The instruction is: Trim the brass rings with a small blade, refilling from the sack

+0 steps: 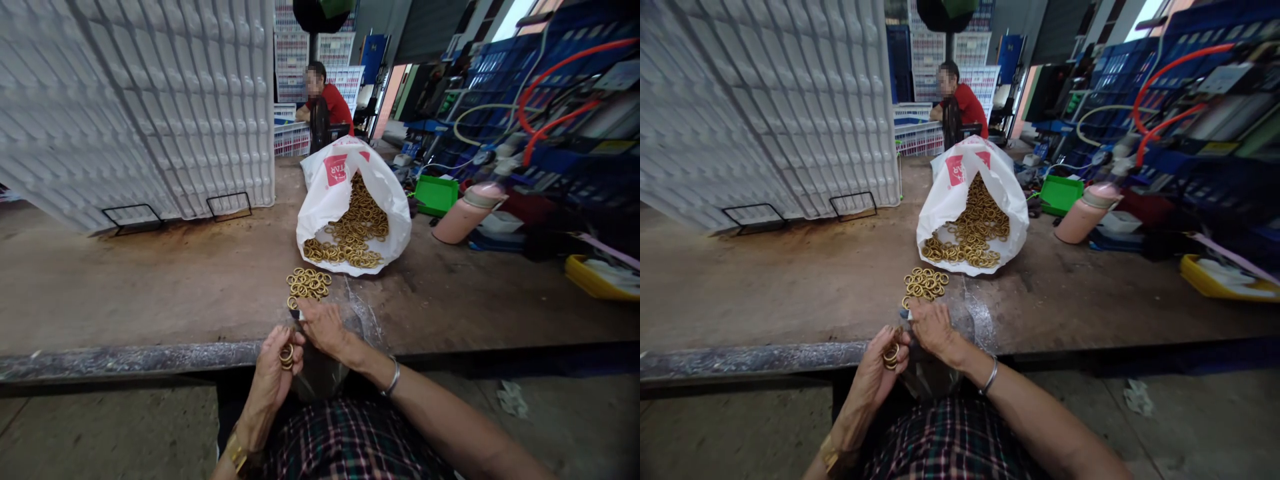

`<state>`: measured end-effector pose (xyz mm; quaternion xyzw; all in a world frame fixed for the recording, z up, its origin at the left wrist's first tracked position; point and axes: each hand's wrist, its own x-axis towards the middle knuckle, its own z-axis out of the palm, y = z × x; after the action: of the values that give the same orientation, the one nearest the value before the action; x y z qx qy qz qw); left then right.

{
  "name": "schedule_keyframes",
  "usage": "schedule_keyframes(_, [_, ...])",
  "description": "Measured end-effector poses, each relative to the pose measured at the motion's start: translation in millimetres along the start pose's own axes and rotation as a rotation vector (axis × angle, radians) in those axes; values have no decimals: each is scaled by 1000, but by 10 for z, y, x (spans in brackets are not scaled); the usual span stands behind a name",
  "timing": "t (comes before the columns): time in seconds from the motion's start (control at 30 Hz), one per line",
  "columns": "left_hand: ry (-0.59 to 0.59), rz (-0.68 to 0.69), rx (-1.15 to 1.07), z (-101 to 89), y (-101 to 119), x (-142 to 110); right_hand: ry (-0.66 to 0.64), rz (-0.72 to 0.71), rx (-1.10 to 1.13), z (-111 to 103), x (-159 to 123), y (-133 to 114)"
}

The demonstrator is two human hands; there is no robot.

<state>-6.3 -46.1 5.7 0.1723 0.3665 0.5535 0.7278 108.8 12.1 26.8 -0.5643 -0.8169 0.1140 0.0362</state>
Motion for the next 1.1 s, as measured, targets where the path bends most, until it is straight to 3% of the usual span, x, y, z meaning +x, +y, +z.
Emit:
schedule_keyframes(0.27, [4, -120, -207, -67, 128, -9, -8, -3, -56, 83, 145, -32])
schedule_keyframes(0.47, [108, -121, -267, -103, 159, 58, 29, -22, 1, 115, 128, 100])
schedule_keyframes(0.63, [141, 11, 32, -63, 191, 145, 92, -32, 388, 105, 127, 262])
schedule_keyframes(0.8, [141, 177, 462, 2, 195, 265, 24, -52, 796, 3, 75, 312])
schedule_keyframes(0.93, [54, 142, 628, 60, 201, 327, -52, -14, 943, -90, 30, 299])
schedule_keyframes(1.1, [78, 80, 600, 103, 207, 305, -117, 32, 1045, -51, 28, 288])
